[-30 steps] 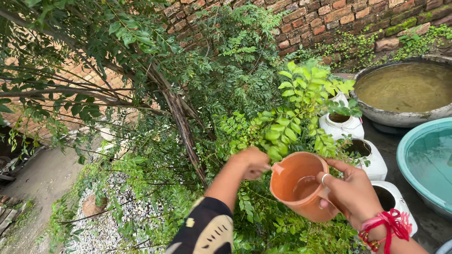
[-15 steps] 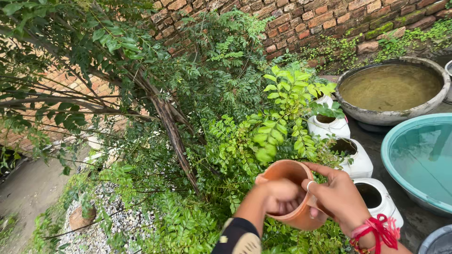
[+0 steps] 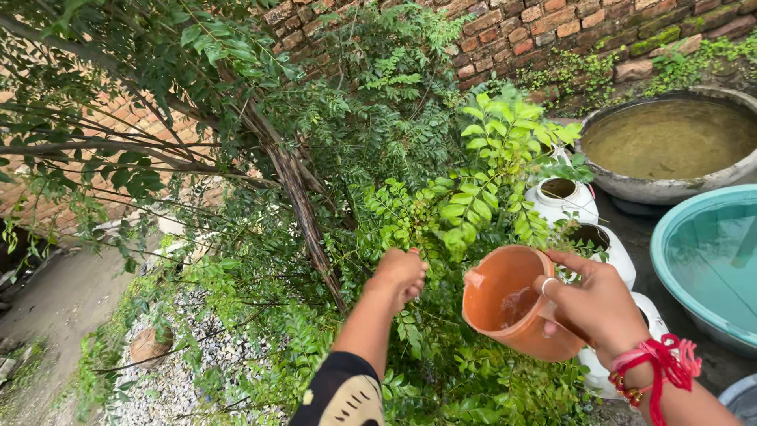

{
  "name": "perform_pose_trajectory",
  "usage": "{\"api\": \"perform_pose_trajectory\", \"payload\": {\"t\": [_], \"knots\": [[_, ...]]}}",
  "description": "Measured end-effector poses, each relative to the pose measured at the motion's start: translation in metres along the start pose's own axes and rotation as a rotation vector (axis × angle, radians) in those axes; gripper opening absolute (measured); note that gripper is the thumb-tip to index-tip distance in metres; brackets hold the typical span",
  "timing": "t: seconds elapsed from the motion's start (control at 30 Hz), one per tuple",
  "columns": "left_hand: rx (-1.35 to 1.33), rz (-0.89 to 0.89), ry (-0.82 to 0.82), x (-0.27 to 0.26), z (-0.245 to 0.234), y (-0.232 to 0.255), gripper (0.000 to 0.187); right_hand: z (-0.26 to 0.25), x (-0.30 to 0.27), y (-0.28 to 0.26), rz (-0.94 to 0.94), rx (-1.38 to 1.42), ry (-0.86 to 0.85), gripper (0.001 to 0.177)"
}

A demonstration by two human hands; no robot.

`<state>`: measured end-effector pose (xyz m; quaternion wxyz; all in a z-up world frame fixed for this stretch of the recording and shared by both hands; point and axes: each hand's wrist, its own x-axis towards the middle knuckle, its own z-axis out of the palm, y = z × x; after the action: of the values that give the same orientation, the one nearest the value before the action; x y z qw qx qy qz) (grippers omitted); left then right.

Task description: The person scoops water into a brown plastic mug from a barrel and splashes the water onto plants in a courtyard.

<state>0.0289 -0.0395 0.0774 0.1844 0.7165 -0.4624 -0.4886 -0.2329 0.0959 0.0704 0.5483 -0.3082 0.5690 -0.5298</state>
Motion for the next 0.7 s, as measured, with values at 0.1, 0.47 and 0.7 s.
{"api": "perform_pose_trajectory", "payload": {"t": [0.1,0.47,0.7], "knots": [[-0.135,0.147,-0.043,-0.003,0.037,-0.011,0.015,-0.004,-0.003,-0.002,0.048,-0.094,0.006,0.052],[-0.983,0.217,0.054,-0.084,0.136,-0.001,0.046,-0.016,-0.031,-0.056,-0.588,-0.63,0.175,0.065],[-1.184,0.439,-0.1,-0.096,0.131,0.011,0.054,-0.025,-0.069,-0.112,-0.432,-0.771,-0.084,0.075]]}}
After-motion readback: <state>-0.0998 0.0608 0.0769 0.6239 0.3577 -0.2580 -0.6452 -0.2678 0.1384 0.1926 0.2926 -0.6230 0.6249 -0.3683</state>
